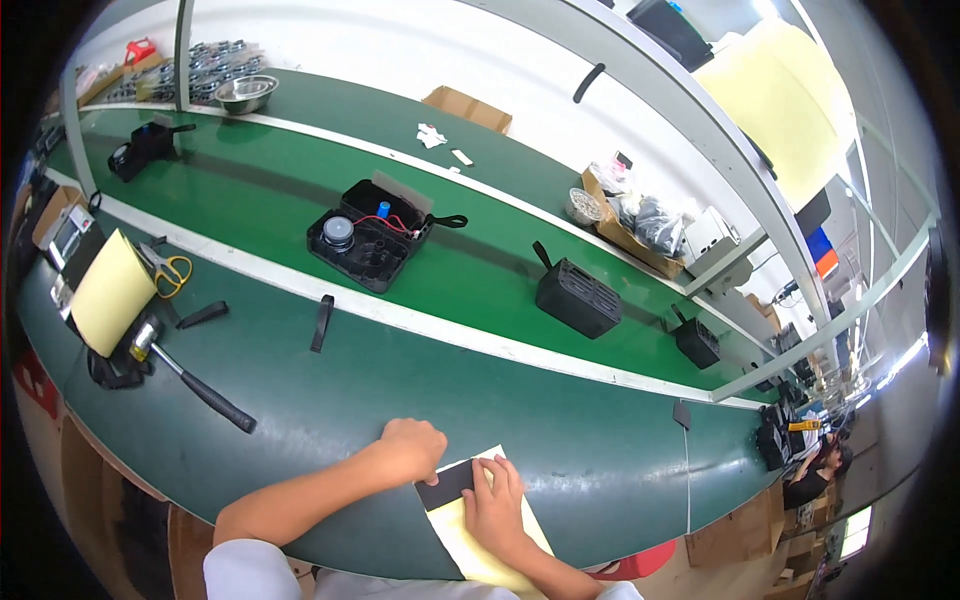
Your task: Assembling internal components and housing of portable speakers on a factory production line.
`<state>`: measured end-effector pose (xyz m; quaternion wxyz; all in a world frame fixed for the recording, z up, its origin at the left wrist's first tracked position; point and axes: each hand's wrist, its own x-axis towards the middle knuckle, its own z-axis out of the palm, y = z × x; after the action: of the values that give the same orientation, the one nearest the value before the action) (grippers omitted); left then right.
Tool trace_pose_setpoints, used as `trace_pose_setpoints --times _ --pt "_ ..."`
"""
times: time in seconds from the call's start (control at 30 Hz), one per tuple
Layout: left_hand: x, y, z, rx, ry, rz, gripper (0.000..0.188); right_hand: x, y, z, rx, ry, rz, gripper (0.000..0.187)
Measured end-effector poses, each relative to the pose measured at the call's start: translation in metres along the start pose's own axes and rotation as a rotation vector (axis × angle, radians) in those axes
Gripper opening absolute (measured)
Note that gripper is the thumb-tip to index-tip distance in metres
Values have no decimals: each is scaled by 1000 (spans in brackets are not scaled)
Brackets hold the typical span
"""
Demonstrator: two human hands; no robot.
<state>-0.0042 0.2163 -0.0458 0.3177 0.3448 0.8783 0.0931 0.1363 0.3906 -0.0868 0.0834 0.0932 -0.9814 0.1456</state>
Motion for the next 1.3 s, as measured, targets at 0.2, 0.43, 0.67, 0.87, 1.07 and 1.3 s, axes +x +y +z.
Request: trace_pose_setpoints --times 0.2,0.43,0.67,0.87,1.07,1.3 --pt "-2 0 1 12 20 4 53 4 5 5 336 102 32 38" --pt "6 1 -1 -5 -46 -4 53 27 20 4 727 355 30 22" --pt "1 0 -7 -22 -18 20 47 202 -9 -55 736 123 -100 7" --pt "2 1 3 -96 28 34 31 404 -45 -22 626 -111 -20 23" --pt "9 3 14 -74 48 55 32 476 -69 38 498 -210 -15 28" --pt "21 1 15 -109 -32 53 33 474 -80 60 -36 -70 -183 42"
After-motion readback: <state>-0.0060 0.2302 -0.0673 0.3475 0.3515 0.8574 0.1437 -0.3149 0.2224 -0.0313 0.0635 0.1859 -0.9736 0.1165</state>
